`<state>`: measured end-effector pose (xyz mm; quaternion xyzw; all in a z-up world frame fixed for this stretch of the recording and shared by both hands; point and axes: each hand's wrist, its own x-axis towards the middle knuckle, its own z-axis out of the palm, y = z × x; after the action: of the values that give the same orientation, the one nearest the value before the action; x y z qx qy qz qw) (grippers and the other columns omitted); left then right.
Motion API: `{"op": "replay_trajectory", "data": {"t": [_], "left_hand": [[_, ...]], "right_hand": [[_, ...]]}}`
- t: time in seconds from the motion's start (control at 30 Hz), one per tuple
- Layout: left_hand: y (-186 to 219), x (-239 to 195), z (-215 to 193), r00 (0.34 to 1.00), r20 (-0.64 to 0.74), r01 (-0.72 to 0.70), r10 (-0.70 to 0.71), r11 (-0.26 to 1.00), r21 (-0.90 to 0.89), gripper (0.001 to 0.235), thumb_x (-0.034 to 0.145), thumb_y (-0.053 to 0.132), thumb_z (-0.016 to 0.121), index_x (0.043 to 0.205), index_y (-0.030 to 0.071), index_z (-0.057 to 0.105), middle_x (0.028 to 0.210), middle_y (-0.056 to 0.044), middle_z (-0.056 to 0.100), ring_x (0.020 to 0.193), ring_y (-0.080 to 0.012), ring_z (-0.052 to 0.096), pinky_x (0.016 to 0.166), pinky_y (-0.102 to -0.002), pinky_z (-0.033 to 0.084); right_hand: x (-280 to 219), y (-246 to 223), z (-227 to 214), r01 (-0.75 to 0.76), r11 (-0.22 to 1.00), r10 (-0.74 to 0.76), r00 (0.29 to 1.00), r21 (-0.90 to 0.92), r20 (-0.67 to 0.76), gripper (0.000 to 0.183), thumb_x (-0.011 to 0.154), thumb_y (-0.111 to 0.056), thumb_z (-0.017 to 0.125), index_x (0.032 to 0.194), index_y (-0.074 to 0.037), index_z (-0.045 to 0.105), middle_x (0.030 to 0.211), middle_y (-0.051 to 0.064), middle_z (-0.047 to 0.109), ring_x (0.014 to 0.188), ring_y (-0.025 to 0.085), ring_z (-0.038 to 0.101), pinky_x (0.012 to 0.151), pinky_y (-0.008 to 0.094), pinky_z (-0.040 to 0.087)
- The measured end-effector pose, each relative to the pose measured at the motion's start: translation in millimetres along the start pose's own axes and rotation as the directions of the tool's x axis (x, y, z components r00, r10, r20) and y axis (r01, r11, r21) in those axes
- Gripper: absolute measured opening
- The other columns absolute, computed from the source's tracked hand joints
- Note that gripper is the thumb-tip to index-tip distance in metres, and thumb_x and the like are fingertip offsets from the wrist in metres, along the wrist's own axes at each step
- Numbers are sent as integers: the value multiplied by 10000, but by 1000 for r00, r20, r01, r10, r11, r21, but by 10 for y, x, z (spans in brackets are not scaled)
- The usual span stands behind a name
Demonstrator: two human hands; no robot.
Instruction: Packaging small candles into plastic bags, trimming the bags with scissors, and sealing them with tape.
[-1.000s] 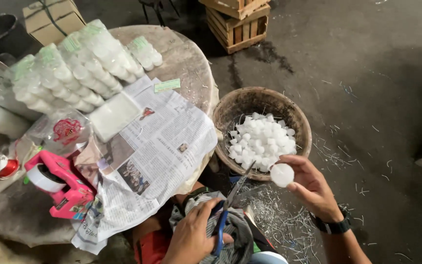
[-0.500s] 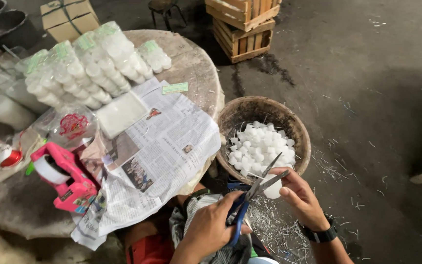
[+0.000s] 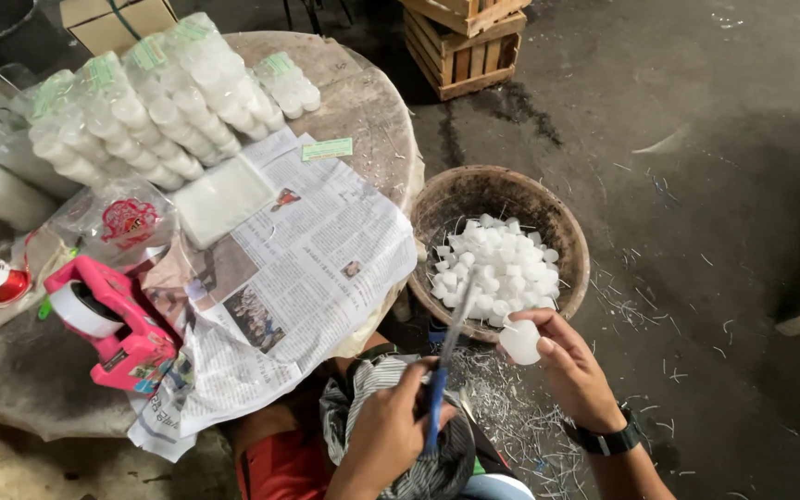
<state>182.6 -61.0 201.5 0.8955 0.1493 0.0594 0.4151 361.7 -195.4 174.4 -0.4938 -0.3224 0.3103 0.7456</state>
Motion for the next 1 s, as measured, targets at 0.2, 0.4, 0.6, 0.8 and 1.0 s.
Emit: {"op": "replay_trajectory", "data": {"t": [0.2, 0.4, 0.6, 0.8, 1.0], "left_hand": [[83, -127, -106, 967, -199, -98, 160, 952, 291, 666, 703, 275, 716, 1225, 97, 343, 985, -179, 617, 772, -333, 632, 642, -419, 507], [140, -131, -97, 993, -77, -52, 92, 907, 417, 656, 697, 158, 648, 1262, 82, 324, 1004, -154, 572, 771, -316, 589, 642, -447, 462], [178, -107, -84, 996, 36, 63, -84, 919, 389, 740, 675, 58, 577, 1327, 120, 231, 830, -128, 567, 622, -270, 559, 630, -411, 448], [124, -82, -25, 986, 55, 119, -160, 886, 447, 698, 730, 53, 544, 1345, 154, 230, 533, -10, 450, 477, -162, 447, 471, -298, 402], [161, -77, -53, 989, 64, 88, -131, 885, 458, 675, 697, 57, 536, 1315, 137, 275, 560, -106, 532, 499, -266, 528, 499, -400, 425]], "right_hand": [[7, 68, 37, 9, 999, -9, 1000, 52, 12, 368, 809, -301, 511, 1023, -3, 538, 954, 76, 563, 817, 156, 522, 720, 269, 361], [-2, 15, 136, -30, 997, 29, 999, -65, -30, 439, 748, -333, 566, 1040, -5, 570, 1002, 62, 548, 789, 129, 482, 691, 237, 334], [-33, -54, 150, 30, 981, -47, 995, -194, -84, 248, 781, -256, 553, 914, -49, 527, 1010, 82, 589, 873, 140, 524, 746, 254, 384], [-81, -68, 123, -9, 943, -43, 988, -331, -149, 298, 762, -215, 555, 999, -44, 498, 1087, 121, 597, 747, 103, 525, 616, 202, 403], [-92, 18, 92, 76, 953, -125, 980, -293, -152, 306, 780, -138, 572, 1049, -20, 486, 794, 14, 538, 560, 37, 372, 440, 144, 322]]}}
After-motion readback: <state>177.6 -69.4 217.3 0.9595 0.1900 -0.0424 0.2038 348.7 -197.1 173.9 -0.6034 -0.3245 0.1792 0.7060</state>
